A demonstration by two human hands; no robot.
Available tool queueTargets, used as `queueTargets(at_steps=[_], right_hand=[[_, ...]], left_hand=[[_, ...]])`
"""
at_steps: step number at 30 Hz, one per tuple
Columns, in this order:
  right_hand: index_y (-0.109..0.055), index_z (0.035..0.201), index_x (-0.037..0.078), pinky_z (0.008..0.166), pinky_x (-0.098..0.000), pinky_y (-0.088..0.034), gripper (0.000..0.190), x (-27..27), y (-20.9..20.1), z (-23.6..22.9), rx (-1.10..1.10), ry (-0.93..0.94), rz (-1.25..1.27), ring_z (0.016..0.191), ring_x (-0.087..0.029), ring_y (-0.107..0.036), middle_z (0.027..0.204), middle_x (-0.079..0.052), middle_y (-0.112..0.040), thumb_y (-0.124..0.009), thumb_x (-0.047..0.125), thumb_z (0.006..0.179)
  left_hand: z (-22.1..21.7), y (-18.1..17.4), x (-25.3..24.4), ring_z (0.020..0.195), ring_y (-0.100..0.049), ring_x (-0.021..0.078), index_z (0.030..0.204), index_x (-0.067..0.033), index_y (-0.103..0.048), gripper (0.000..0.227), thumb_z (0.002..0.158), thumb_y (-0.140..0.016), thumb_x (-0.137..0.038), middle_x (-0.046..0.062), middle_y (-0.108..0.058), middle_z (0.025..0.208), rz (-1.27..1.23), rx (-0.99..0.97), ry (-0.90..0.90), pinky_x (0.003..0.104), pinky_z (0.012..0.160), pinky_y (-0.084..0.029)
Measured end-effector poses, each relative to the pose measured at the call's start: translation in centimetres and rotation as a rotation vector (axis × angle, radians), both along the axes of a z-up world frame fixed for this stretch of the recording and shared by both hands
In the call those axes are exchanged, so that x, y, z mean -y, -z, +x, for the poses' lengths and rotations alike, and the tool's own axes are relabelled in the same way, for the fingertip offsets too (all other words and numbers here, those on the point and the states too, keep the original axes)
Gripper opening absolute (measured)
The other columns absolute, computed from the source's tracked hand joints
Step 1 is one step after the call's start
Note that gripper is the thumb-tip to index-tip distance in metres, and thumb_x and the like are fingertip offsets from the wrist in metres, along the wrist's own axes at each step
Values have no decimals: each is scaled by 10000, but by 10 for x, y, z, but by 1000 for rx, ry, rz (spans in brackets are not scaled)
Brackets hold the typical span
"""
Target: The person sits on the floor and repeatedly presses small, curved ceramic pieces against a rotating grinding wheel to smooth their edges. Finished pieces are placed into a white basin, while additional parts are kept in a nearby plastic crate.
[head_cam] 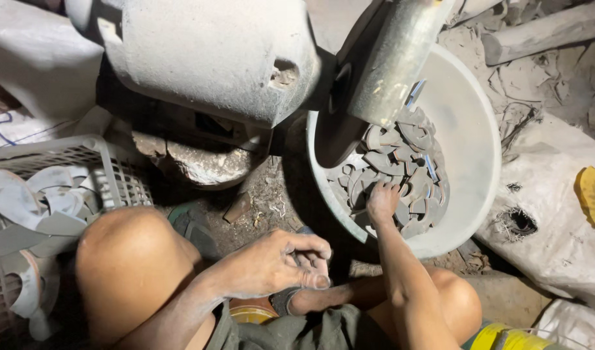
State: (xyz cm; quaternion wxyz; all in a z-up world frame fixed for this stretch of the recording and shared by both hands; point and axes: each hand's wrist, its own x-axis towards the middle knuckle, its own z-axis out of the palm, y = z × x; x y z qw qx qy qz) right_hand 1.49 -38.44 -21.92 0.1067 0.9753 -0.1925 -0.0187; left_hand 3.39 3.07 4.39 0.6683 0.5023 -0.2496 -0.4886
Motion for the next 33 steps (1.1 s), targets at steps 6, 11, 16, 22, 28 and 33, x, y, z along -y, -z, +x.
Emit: queueTargets(at_steps=[6,11,16,22,28,33], right_hand=[[-633,1137,34,876,-495,-498,296,19,-9,-2,-58,-149,47,1115,-418,-560,1080,-189,-669,-614,70,844],[-613,1086,29,835,-527,-521,253,-1,-6,-2,-51,-182,155,988,-399,-648,1025,-193,-680,-647,163,874],[-634,1068,-21,821,-452,-521,239,-31,-65,30,45,-34,1092,878,-288,-613,940,-135,-648,-645,199,974],[-643,1084,-22,861,-330,-513,259,-85,-223,10,77,179,1742,837,-141,-584,908,-38,-638,-588,228,1046],[-619,1305,0,863,-373,-540,411,-134,-283,-1,278,153,1996,887,-174,-646,1032,-87,-672,-601,277,1003],[-533,1310,-53,833,-405,-584,451,-146,-282,14,373,126,2011,930,-255,-718,1063,-153,-683,-603,293,1030]], left_hand=[[-4,19,10,888,-687,78,1133,-30,-706,492,835,-786,-413,10,-756,938,21,102,-15,273,813,-584],[-7,27,11,884,-680,109,1113,-16,-687,472,852,-783,-397,23,-746,922,64,180,-79,298,813,-576],[-10,35,20,794,-678,211,1047,28,-685,383,897,-743,-319,97,-729,870,474,220,-114,352,712,-558],[-7,45,44,1196,-571,461,1364,141,-469,755,857,-825,-291,358,-557,1330,315,718,-482,492,980,-471],[-2,50,63,1299,-608,334,1451,25,-494,768,861,-726,-410,217,-598,1423,388,349,-355,447,1074,-482],[0,60,62,1209,-632,338,1416,39,-505,814,826,-756,-464,208,-626,1341,337,353,-349,467,1011,-513]])
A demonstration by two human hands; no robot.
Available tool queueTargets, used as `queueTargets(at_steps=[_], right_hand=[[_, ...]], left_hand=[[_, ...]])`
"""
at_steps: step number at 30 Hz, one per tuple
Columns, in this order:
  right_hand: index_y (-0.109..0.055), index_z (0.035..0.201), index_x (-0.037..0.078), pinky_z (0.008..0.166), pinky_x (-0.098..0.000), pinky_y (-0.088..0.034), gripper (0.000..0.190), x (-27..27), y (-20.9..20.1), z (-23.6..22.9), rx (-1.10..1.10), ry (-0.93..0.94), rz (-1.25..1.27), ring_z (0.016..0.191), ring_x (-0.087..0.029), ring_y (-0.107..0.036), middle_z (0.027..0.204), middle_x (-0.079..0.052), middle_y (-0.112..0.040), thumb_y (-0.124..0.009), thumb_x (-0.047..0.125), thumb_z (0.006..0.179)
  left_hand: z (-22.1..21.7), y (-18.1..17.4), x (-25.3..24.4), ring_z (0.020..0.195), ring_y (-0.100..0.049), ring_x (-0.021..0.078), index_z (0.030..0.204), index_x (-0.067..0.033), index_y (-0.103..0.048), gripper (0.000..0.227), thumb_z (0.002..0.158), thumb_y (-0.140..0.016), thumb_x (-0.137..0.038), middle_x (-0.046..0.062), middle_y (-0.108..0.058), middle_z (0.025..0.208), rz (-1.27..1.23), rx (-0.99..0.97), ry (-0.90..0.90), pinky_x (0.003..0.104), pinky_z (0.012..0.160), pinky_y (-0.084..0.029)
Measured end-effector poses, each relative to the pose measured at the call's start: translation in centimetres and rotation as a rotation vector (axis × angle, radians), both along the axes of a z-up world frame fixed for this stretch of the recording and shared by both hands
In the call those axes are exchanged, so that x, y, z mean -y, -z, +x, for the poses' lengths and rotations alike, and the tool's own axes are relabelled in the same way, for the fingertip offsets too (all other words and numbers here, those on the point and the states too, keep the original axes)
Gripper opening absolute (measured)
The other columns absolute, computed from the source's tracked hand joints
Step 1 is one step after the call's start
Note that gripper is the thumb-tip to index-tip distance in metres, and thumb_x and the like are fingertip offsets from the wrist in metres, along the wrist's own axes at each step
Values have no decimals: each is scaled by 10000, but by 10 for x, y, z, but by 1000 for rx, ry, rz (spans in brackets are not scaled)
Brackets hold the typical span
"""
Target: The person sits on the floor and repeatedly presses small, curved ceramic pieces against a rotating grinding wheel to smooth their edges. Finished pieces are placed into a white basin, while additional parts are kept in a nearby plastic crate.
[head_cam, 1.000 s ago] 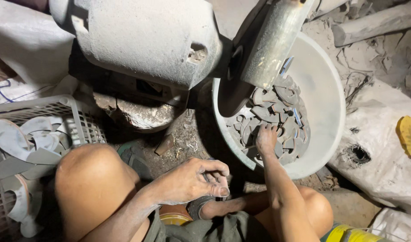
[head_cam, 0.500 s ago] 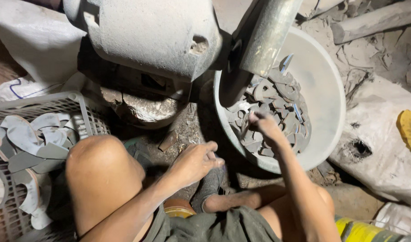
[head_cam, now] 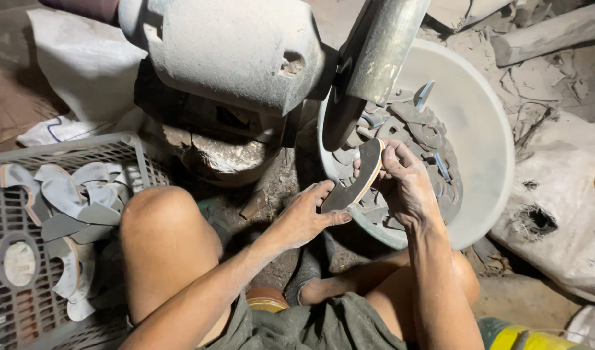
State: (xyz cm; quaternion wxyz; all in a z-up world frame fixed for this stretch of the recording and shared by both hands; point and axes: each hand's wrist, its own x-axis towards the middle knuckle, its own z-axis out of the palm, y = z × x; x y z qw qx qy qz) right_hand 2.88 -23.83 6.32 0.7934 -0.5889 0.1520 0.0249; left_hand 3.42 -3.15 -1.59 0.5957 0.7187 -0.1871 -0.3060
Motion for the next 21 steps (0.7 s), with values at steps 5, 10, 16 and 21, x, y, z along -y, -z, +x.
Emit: queueTargets(at_steps=[5,10,16,21], right_hand=[[-556,1439,-84,929,-351,-514,480,-5,6,12,43,-51,31,1003,-198,-620,1117,-105,-663,-642,186,1051],[-489,1458,-68,1072,-331,-468,579,-17,10,25,161,-71,-60,1242,-195,-602,1370,-120,-630,-683,71,930],[-517,1445,-80,1099,-290,-462,543,-27,12,38,190,-41,-105,1267,-179,-603,1387,-129,-630,-677,53,943],[-588,1399,-77,969,-256,-479,448,-32,12,42,165,-21,-147,1098,-135,-605,1244,-89,-659,-666,24,969]], left_hand=[[8,11,4,1113,-651,345,1436,53,-506,859,857,-713,-547,247,-614,1347,-60,-2,-72,455,898,-561],[20,22,6,1006,-718,278,1469,101,-408,987,847,-621,-635,285,-627,1319,-207,-117,-106,348,707,-648],[31,29,9,718,-740,249,1463,206,-323,1095,865,-597,-669,362,-699,1126,-144,-94,-138,327,650,-639],[35,24,8,688,-672,165,1328,113,-560,902,870,-601,-663,226,-707,1041,-318,-55,-166,318,543,-614]])
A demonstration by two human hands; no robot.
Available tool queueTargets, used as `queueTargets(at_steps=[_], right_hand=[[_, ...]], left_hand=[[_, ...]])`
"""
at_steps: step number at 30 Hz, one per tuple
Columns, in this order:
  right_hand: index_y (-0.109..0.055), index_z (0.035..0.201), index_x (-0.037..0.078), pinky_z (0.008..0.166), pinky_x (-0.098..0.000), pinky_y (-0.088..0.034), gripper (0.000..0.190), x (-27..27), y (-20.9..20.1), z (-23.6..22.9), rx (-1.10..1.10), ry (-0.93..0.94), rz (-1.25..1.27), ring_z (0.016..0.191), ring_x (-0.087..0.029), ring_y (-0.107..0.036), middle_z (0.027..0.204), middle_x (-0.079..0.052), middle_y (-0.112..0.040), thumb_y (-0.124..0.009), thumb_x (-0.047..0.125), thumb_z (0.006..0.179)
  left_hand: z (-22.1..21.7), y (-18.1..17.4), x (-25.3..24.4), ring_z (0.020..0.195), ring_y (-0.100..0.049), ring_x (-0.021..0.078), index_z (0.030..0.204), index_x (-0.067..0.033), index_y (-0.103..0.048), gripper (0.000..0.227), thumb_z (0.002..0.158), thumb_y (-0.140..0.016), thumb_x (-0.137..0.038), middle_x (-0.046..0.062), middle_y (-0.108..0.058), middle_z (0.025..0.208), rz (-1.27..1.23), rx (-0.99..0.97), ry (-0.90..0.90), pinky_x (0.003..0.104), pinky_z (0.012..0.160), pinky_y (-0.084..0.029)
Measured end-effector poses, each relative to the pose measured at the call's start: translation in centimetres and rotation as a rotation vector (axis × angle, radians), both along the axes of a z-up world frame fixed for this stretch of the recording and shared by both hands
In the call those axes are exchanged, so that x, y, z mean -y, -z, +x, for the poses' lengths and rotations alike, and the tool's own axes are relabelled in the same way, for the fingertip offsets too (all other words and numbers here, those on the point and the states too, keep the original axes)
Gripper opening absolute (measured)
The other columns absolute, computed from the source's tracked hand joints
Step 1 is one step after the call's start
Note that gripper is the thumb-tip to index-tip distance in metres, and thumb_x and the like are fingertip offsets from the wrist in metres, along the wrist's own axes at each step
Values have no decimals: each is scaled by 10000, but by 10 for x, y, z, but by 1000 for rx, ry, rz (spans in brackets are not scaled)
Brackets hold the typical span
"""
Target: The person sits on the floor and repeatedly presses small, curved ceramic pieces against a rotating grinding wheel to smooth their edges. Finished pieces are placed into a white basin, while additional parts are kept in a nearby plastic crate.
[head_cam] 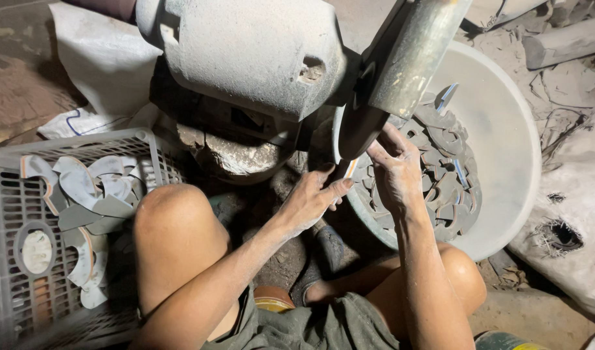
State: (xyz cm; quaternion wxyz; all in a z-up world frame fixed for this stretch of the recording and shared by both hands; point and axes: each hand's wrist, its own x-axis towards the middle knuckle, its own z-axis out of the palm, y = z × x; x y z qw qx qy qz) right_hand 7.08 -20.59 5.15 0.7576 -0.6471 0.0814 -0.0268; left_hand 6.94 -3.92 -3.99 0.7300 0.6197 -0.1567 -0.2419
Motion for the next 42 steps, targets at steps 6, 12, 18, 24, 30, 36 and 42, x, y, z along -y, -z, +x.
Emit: queueTargets(at_steps=[6,12,18,24,30,36,42], right_hand=[[-602,1361,-35,907,-221,-492,447,-3,3,4,11,32,-21,1023,-92,-618,1187,-38,-675,-631,-12,915],[-646,1333,-26,706,-203,-369,399,-1,12,5,2,66,-99,812,-39,-465,1034,27,-630,-647,-6,935],[-660,1267,-23,761,-211,-421,310,1,15,5,15,53,-80,860,-51,-534,1046,17,-665,-664,56,967],[-676,1259,-29,734,-217,-382,304,-2,19,1,25,68,-72,853,-60,-495,1066,7,-661,-699,75,975],[-604,1349,1,926,-247,-505,451,-10,14,-15,-39,90,-72,1051,-111,-628,1241,-43,-680,-714,118,928],[-593,1368,-37,1089,-327,-484,552,-20,12,-47,-26,53,-165,1186,-184,-643,1304,-108,-677,-768,172,888],[-583,1396,-73,1077,-355,-460,697,-10,17,-94,-77,-23,-38,1165,-204,-618,1268,-135,-649,-820,118,769]], left_hand=[[3,-1,0,687,-679,150,1023,18,-696,676,896,-614,-641,100,-673,789,10,-17,2,299,547,-607],[2,5,1,626,-664,142,958,21,-704,672,904,-613,-642,71,-658,709,38,-19,4,299,539,-597],[5,1,1,606,-646,117,995,11,-702,663,899,-621,-640,62,-669,725,-2,-20,-2,293,521,-581],[-1,-4,-2,614,-643,120,1067,67,-704,739,896,-623,-647,72,-675,735,-12,-38,0,293,533,-576],[-21,4,-14,1076,-573,318,1479,198,-359,1070,936,-593,-693,317,-525,1206,111,10,-2,482,908,-525],[-60,7,-34,1315,-594,411,1470,212,-272,1186,875,-511,-785,416,-606,1250,149,-76,109,543,1139,-375],[-93,-23,-62,1307,-581,399,1504,143,-302,1001,898,-618,-589,356,-456,1451,202,-65,178,511,1052,-504]])
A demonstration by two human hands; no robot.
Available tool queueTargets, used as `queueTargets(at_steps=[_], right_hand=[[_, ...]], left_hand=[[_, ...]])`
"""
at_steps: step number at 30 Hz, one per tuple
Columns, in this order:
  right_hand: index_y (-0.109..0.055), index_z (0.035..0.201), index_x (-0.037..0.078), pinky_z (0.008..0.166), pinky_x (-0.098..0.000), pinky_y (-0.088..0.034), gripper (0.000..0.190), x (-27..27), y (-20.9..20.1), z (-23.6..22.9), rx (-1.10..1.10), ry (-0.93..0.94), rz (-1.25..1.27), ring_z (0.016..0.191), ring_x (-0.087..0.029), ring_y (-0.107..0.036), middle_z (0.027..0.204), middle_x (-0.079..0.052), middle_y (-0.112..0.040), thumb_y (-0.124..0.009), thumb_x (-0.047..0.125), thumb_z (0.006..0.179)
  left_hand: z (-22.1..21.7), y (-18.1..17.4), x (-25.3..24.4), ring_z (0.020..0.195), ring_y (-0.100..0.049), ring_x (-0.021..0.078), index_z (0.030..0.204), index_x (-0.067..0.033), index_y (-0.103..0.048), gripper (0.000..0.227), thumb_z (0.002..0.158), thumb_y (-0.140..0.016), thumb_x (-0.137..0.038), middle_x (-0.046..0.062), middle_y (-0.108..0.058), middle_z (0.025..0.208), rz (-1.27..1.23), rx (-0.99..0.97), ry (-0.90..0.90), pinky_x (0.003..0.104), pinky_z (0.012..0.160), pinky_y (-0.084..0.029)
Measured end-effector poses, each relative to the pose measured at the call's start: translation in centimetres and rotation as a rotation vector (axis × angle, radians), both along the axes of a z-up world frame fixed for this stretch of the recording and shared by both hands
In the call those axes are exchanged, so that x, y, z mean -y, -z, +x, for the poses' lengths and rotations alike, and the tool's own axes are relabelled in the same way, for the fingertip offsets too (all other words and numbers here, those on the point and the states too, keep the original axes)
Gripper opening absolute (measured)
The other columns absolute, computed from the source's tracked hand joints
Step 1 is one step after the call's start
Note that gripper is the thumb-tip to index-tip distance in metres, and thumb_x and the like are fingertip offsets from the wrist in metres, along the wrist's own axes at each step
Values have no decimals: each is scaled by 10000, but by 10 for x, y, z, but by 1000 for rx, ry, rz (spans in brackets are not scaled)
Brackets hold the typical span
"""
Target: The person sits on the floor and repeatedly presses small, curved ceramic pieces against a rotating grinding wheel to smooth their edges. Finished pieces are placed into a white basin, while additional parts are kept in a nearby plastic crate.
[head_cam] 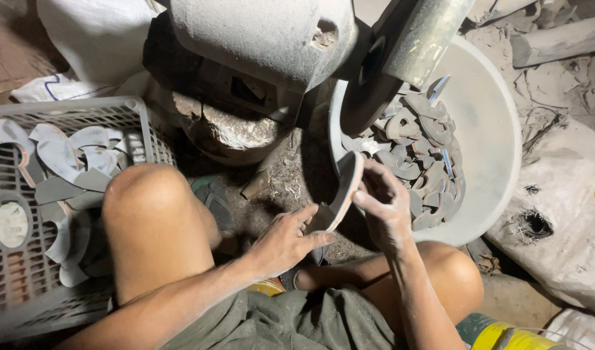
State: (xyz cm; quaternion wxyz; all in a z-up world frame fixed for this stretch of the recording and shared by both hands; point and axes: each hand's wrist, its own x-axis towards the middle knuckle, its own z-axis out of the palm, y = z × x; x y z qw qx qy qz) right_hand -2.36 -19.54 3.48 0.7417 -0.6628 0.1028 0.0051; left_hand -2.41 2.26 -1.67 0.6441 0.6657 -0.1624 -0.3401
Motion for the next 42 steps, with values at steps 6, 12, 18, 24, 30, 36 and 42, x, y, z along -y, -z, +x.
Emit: queueTargets(at_steps=[6,12,18,24,30,36,42], right_hand=[[-480,1432,-55,1144,-348,-439,684,18,9,6,93,-12,384,1266,-212,-590,1342,-130,-614,-746,10,806],[-554,1504,-62,647,-177,-361,687,20,9,33,39,83,269,803,-70,-463,1119,-75,-592,-786,27,863],[-640,1365,-53,702,-196,-426,473,14,4,76,85,122,-84,840,-84,-532,1114,-63,-668,-771,87,932],[-621,1280,-32,1007,-274,-508,415,-2,4,66,116,102,47,1116,-144,-629,1231,-86,-678,-764,98,913],[-613,1325,-22,1059,-339,-477,527,-11,7,41,80,108,-34,1139,-177,-611,1229,-92,-660,-810,105,852],[-602,1297,-31,1091,-325,-461,533,-7,12,3,12,-24,-84,1208,-173,-595,1323,-87,-623,-791,58,807],[-527,1406,-59,911,-298,-423,599,19,15,-6,59,2,228,1113,-161,-559,1307,-106,-596,-791,-12,870]], left_hand=[[8,-29,10,1181,-674,369,1440,114,-431,778,911,-717,-379,275,-637,1306,35,140,-119,465,994,-571],[34,-11,34,1228,-590,408,1461,112,-439,883,960,-643,-585,326,-531,1416,77,195,-156,525,975,-500],[75,23,58,775,-772,285,1511,91,-301,1172,756,-543,-773,332,-374,1536,-24,-72,-136,486,841,-627],[65,25,48,755,-777,286,1511,97,-303,1181,759,-542,-782,329,-364,1548,-36,-88,-124,477,859,-604],[38,32,27,781,-783,288,1523,83,-290,1194,750,-536,-794,323,-424,1500,31,-108,-70,475,919,-577],[13,21,-2,1136,-679,339,1472,140,-384,994,879,-737,-575,350,-618,1321,60,110,-40,460,1019,-514],[18,-19,2,1049,-725,286,1305,47,-570,637,817,-815,-280,206,-716,1152,131,174,-144,387,892,-581]])
